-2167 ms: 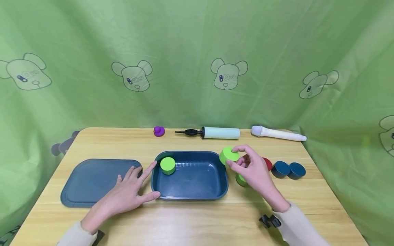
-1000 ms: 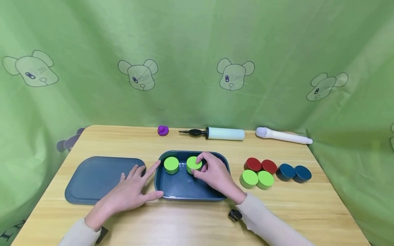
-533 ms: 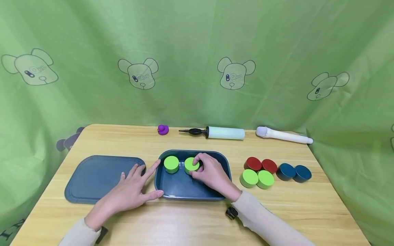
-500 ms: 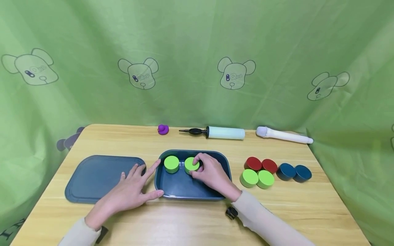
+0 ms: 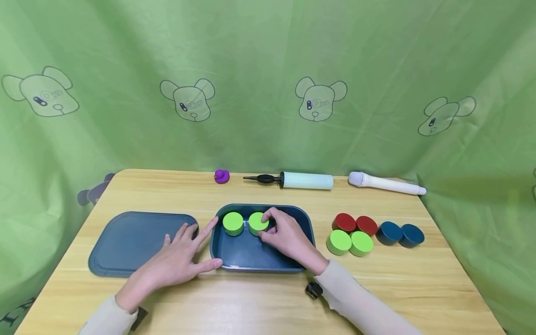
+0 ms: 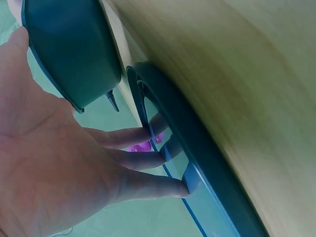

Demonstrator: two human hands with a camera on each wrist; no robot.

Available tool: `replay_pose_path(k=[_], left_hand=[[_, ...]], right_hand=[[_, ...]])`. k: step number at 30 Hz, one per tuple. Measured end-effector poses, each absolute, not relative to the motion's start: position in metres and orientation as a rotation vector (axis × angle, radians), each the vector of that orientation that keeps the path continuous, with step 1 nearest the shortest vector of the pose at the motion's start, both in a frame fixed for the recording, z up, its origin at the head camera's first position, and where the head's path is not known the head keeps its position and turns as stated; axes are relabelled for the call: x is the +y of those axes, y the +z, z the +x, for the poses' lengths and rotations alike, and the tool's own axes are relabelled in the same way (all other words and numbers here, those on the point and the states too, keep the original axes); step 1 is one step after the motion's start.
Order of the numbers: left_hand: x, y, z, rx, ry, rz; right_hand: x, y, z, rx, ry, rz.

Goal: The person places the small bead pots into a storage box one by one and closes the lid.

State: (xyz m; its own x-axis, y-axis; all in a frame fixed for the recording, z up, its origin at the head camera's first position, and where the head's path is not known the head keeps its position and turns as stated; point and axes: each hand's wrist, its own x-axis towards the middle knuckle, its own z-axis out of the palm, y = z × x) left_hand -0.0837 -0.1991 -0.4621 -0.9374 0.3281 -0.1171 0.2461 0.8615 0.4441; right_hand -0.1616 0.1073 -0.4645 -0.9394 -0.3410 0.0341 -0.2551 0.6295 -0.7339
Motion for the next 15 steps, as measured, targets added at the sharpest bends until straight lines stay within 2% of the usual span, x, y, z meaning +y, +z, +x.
replay_pose_path(k=[15], left_hand=[[-0.199,-0.464,-0.084,2.841,0.651,0.436]], right_hand=[[0.115,-0.451,-0.156,2.744,-1.242,-0.436]])
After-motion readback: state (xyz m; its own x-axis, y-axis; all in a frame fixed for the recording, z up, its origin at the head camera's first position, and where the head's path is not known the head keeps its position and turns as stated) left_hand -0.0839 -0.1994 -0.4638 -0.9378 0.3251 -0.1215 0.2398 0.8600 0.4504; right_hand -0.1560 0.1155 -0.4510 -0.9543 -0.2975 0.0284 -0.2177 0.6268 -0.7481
